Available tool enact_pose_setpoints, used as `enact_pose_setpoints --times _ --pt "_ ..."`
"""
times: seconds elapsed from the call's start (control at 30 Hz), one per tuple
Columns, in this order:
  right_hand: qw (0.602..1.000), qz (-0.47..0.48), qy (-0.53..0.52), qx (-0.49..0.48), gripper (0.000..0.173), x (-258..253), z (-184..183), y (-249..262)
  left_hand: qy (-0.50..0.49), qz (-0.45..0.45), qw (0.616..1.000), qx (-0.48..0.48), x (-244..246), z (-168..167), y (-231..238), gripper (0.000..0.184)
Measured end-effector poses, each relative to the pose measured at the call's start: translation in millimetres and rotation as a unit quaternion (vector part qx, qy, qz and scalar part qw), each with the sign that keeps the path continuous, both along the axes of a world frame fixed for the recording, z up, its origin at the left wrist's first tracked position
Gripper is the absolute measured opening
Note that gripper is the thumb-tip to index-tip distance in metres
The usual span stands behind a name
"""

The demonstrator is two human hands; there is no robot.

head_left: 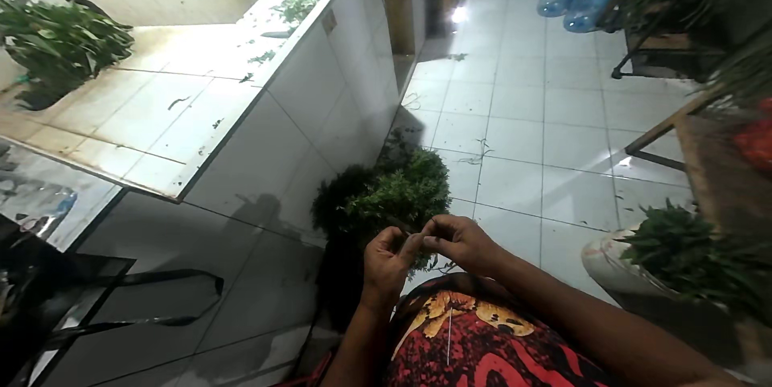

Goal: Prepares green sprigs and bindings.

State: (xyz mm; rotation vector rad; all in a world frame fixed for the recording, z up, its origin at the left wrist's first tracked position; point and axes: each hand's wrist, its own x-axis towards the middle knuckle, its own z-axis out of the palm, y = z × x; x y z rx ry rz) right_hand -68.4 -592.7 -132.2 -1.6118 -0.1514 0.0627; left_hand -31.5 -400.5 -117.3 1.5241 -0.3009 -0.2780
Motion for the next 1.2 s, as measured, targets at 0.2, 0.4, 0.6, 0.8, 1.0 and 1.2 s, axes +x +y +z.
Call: enact_pose_setpoints --times 0.2,0.4,0.6,0.8,1.0,1.2 --pt "0.998 -0.033 0.028 0.041 0.017 3 2 1 0.002 0.030 0.998 -0.057 2 -3 -3 0.015" --pt "0.999 -0.030 0.026 0.019 0.020 5 -5 7 -0.017 0.017 0.999 -0.044 4 -4 -9 0.019" --pt "0.995 -0.099 0.013 -0.001 0.020 11 4 -4 -0.022 -0.062 0.997 -0.027 10 -4 -4 0.021" --pt "0.993 -0.022 0.033 0.108 0.021 13 16 -13 -0.006 -0.198 0.980 -0.014 12 -11 -6 0.030" --pt "0.992 -0.028 0.029 0.122 0.016 11 9 -16 -0.044 -0.256 0.965 0.023 16 -14 -7 0.030" --pt "0.970 0.072 0.061 0.224 0.031 9 2 -25 0.033 -0.295 0.954 -0.038 14 -11 -8 0.030"
